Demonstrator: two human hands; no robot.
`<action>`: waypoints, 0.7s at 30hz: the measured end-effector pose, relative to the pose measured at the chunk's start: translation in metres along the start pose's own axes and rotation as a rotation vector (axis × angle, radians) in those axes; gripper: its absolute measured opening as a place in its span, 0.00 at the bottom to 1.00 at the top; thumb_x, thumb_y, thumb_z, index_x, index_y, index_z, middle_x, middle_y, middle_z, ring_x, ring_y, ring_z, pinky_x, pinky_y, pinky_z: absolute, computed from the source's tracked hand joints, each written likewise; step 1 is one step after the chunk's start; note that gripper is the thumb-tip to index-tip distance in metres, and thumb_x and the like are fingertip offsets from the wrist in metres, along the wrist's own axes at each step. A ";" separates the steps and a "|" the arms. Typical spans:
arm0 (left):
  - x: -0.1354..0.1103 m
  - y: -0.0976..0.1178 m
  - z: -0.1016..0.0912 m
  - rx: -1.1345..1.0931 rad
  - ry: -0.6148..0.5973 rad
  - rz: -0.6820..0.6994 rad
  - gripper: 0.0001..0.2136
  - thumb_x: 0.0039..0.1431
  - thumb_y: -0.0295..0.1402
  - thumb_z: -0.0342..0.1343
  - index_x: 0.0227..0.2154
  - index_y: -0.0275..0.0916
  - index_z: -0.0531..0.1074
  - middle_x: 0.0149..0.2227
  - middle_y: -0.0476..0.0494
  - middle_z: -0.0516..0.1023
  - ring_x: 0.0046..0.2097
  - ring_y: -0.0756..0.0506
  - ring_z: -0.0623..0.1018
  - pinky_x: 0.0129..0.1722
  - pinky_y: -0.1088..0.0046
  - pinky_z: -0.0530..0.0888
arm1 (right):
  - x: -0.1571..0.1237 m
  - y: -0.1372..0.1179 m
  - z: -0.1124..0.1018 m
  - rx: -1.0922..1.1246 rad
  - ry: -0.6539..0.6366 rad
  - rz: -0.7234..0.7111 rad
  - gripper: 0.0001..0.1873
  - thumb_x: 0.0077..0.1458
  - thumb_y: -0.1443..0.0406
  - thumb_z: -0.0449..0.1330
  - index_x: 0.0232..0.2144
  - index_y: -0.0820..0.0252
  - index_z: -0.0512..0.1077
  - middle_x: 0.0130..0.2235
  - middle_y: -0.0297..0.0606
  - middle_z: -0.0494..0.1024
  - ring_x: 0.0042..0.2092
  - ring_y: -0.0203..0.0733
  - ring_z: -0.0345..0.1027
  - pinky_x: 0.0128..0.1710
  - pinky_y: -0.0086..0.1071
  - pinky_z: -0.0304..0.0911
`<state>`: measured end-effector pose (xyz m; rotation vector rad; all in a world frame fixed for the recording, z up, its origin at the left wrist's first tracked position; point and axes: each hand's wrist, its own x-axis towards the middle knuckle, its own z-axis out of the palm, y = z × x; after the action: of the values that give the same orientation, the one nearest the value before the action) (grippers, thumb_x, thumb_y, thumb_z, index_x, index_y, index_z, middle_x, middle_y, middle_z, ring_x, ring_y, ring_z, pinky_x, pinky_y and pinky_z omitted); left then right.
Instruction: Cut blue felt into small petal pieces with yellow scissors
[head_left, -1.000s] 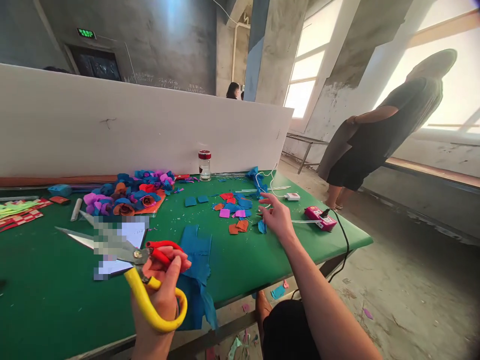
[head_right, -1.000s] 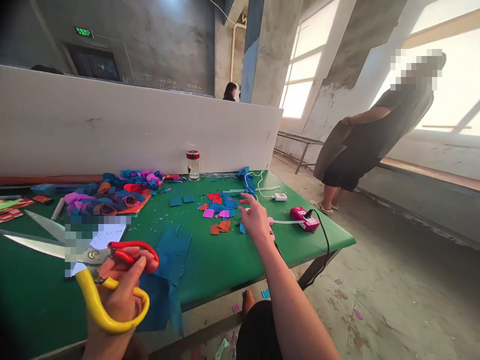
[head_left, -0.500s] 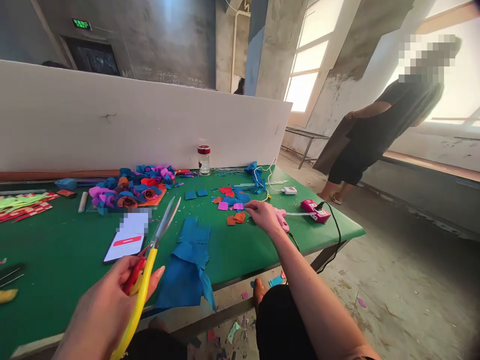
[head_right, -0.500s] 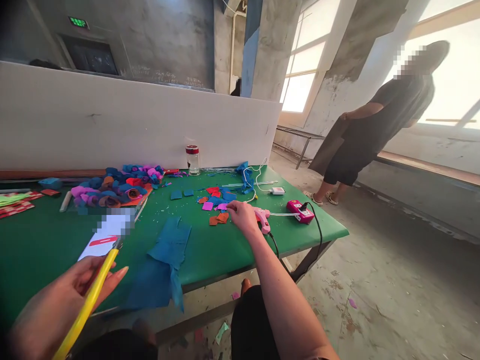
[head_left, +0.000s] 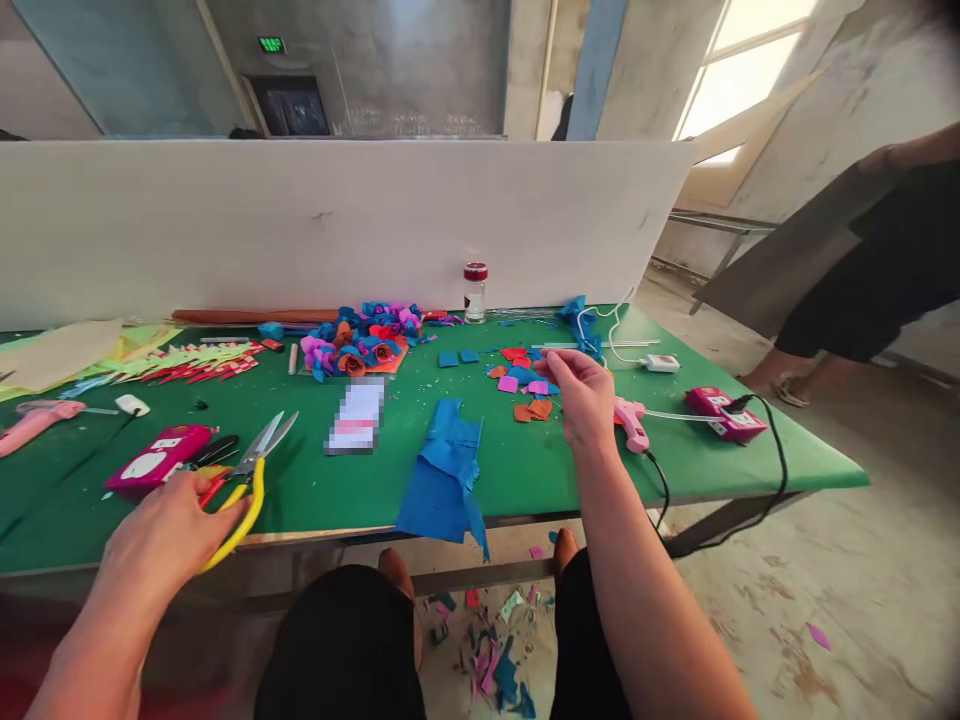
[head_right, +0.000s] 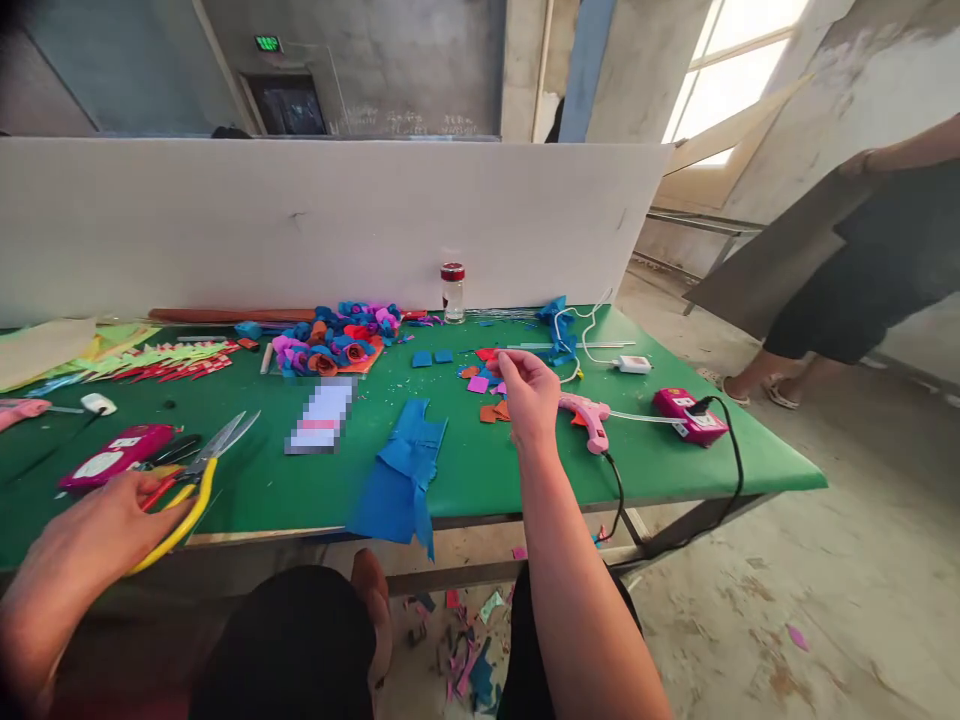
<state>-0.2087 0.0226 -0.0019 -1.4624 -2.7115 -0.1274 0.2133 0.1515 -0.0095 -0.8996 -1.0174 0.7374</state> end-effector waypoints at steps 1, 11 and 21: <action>0.003 0.003 0.000 0.075 -0.027 0.014 0.25 0.52 0.49 0.52 0.47 0.36 0.70 0.40 0.34 0.81 0.40 0.34 0.80 0.31 0.70 0.67 | 0.004 0.001 -0.002 0.054 0.010 0.026 0.12 0.49 0.57 0.64 0.32 0.59 0.77 0.29 0.38 0.82 0.34 0.43 0.76 0.40 0.37 0.70; 0.010 0.031 0.001 0.267 -0.127 0.086 0.16 0.61 0.48 0.43 0.38 0.40 0.64 0.39 0.32 0.81 0.38 0.35 0.80 0.29 0.72 0.65 | -0.021 0.028 -0.005 -0.073 -0.227 0.146 0.13 0.48 0.54 0.64 0.30 0.58 0.77 0.27 0.37 0.81 0.32 0.44 0.76 0.37 0.36 0.71; 0.029 0.018 0.003 0.028 -0.106 0.221 0.07 0.55 0.40 0.54 0.27 0.43 0.67 0.27 0.46 0.76 0.34 0.41 0.77 0.31 0.74 0.66 | -0.004 0.011 -0.032 -0.156 -0.065 0.028 0.15 0.53 0.53 0.60 0.32 0.59 0.76 0.30 0.40 0.81 0.35 0.45 0.76 0.39 0.38 0.71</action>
<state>-0.2096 0.0563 -0.0019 -1.7953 -2.5941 -0.0018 0.2401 0.1447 -0.0288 -1.0310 -1.1332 0.7215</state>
